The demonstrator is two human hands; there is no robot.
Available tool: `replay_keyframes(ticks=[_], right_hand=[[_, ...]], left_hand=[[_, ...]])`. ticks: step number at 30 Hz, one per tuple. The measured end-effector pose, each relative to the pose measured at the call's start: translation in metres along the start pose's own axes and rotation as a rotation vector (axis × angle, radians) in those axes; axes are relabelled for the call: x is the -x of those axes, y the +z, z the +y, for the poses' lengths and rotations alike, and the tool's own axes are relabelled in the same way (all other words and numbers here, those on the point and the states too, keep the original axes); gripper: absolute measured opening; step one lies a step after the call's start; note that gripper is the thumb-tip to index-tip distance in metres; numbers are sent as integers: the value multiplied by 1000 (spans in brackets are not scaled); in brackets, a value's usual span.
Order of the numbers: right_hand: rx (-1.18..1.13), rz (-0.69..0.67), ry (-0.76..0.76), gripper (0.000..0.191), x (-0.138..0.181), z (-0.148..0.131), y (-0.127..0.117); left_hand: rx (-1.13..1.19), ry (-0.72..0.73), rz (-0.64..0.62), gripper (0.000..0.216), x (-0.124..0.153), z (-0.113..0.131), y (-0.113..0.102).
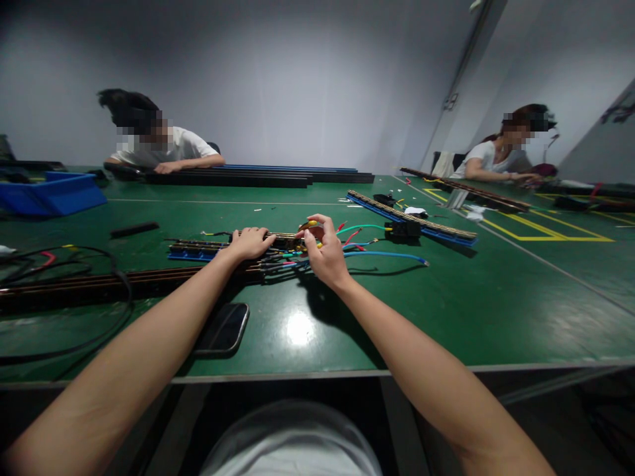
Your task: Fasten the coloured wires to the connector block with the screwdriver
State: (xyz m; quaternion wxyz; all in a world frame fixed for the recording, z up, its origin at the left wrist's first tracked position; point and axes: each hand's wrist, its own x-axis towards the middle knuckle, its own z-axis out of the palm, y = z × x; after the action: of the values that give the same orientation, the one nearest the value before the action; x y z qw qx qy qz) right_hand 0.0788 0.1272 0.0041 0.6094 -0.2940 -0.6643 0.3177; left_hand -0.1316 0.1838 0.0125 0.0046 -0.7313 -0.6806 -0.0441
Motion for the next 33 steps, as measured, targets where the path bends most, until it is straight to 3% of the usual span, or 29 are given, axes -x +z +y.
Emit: replay_keyframes(ticks=[3,12,20,27,33], right_hand=[[-8,-2,19,34,-1,0,0],[-96,160,104,41,-11,-5,-13],[-82,-14,123,43,-10,1,-12],[217,-191,-213,22,3,-3,-10],[431,-441,-572,23,6,-14,-12]], left_hand=[[-3,-9,-7,61,1,0,-1],[-10,-6,-9,63,2,0,-2],[-9,-6,-6,64,2,0,-1],[-11,-17,-24,62,4,3,-5],[-14,-11,-18,62,5,4,-5]])
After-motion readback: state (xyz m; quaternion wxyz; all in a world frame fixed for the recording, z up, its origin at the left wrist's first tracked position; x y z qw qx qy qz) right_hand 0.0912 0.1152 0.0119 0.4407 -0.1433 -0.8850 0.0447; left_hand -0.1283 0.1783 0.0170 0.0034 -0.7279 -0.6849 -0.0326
